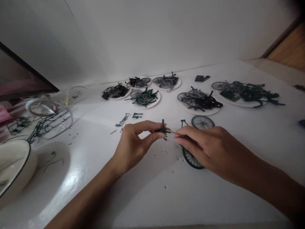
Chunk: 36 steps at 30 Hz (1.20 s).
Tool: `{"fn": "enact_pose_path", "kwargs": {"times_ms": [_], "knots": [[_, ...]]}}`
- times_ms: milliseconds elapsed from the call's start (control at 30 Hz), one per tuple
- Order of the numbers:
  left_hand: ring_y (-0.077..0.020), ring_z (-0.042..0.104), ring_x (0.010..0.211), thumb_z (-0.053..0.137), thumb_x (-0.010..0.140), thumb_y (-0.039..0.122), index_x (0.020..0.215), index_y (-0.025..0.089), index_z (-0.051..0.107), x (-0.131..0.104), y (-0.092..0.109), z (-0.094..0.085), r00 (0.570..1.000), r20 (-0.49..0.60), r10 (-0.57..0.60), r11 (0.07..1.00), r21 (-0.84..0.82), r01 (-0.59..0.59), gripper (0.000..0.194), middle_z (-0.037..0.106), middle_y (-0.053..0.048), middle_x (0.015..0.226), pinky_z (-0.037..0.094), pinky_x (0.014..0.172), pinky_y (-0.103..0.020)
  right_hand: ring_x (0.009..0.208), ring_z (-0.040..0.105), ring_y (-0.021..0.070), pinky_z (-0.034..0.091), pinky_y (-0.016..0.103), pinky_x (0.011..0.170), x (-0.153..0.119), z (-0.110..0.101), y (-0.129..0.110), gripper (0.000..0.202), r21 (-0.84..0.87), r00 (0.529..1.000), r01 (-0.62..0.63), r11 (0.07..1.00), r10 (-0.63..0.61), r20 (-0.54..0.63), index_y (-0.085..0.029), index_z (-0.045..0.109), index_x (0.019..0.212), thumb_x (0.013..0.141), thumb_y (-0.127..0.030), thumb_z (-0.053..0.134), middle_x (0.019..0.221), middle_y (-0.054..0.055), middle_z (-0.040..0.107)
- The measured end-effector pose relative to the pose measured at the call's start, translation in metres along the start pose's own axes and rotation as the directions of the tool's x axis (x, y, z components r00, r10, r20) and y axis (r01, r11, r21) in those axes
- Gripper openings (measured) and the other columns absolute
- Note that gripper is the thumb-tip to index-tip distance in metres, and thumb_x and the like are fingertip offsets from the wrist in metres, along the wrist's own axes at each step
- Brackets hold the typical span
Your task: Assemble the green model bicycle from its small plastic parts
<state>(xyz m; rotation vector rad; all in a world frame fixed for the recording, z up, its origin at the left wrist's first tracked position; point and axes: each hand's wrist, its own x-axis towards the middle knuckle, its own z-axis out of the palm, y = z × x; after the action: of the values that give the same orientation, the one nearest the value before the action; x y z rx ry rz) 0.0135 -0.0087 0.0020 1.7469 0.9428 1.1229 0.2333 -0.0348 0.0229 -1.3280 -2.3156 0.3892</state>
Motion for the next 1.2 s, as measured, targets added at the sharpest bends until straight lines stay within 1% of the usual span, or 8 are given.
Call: {"fn": "enact_pose_path", "kwargs": {"times_ms": [133,300,500,700,767,933,1067,1200], "knots": [[-0.0192,0.071,0.094,0.073,0.085,0.019,0.1,0.022,0.076,0.0,0.003,0.0,0.998,0.021,0.056,0.996,0.063,-0.057,0.016,0.076,-0.003,0.097,0.057,0.084,-0.031,0.048,0.038,0.0109,0.027,0.027,0.051,-0.001,0.0,0.004,0.031,0.292,0.976,-0.178,0.94,0.131,0.174,-0.02,0.066,0.092,0.1,-0.041,0.044,0.057,-0.003,0.048],[-0.0165,0.067,0.082,0.072,0.085,0.014,0.109,0.023,0.075,0.003,0.011,-0.005,0.95,0.054,0.309,0.915,0.256,-0.312,0.025,0.076,-0.004,0.096,0.056,0.07,-0.029,0.044,0.012,0.0086,0.019,0.023,0.041,0.0,-0.008,-0.004,0.042,0.744,0.793,-0.603,0.289,0.115,0.598,-0.02,0.059,0.087,0.099,-0.055,0.039,0.049,-0.01,0.019],[-0.0198,0.07,0.083,0.073,0.085,0.02,0.102,0.02,0.077,0.004,0.006,-0.008,0.99,0.065,0.125,0.986,0.104,-0.132,0.017,0.077,-0.006,0.096,0.057,0.075,-0.033,0.059,0.05,0.0133,0.033,0.028,0.056,-0.003,-0.001,-0.009,0.03,0.255,0.981,-0.17,0.952,0.14,0.133,-0.02,0.066,0.098,0.101,-0.039,0.043,0.071,0.001,0.06],[-0.0204,0.069,0.084,0.072,0.086,0.024,0.103,0.018,0.077,0.001,0.002,-0.002,0.998,0.057,0.004,0.999,0.045,-0.007,0.018,0.076,-0.008,0.097,0.057,0.076,-0.034,0.053,0.045,0.0129,0.028,0.029,0.055,-0.004,0.004,0.003,0.027,0.069,0.988,-0.058,0.996,0.047,0.145,-0.021,0.064,0.097,0.101,-0.032,0.04,0.064,-0.001,0.055],[-0.0198,0.069,0.083,0.072,0.086,0.02,0.104,0.019,0.077,0.0,0.001,0.0,0.996,0.048,0.074,0.997,0.032,-0.076,0.019,0.076,-0.007,0.097,0.058,0.075,-0.034,0.049,0.038,0.0112,0.027,0.027,0.051,-0.002,-0.001,0.002,0.033,0.381,0.941,-0.277,0.882,0.168,0.295,-0.02,0.062,0.086,0.1,-0.041,0.041,0.057,-0.004,0.044],[-0.0191,0.068,0.085,0.072,0.083,0.008,0.114,0.023,0.072,-0.002,0.004,0.002,0.934,0.016,0.357,0.928,0.106,-0.356,0.034,0.076,-0.006,0.102,0.058,0.073,-0.034,0.042,0.01,0.008,0.015,0.023,0.041,0.0,-0.011,-0.001,0.043,0.727,0.745,-0.662,0.184,0.052,0.665,-0.021,0.051,0.072,0.098,-0.053,0.041,0.045,-0.011,0.015],[-0.0184,0.067,0.08,0.07,0.087,0.02,0.112,0.02,0.073,-0.001,0.004,0.001,0.978,0.034,0.206,0.959,0.189,-0.209,0.025,0.076,-0.007,0.097,0.055,0.07,-0.032,0.046,0.028,0.0094,0.025,0.023,0.045,0.0,-0.005,-0.003,0.035,0.598,0.875,-0.469,0.65,0.251,0.415,-0.02,0.056,0.078,0.097,-0.049,0.047,0.053,-0.007,0.034],[-0.0189,0.068,0.084,0.063,0.093,0.032,0.111,0.021,0.074,0.0,0.005,-0.001,0.996,0.071,-0.055,0.984,0.171,0.042,0.024,0.076,-0.006,0.099,0.054,0.075,-0.031,0.057,0.051,0.0113,0.037,0.024,0.055,0.0,0.003,-0.001,0.015,0.17,0.988,-0.142,0.975,0.128,0.092,-0.021,0.056,0.096,0.098,-0.035,0.051,0.074,-0.002,0.06]]}}
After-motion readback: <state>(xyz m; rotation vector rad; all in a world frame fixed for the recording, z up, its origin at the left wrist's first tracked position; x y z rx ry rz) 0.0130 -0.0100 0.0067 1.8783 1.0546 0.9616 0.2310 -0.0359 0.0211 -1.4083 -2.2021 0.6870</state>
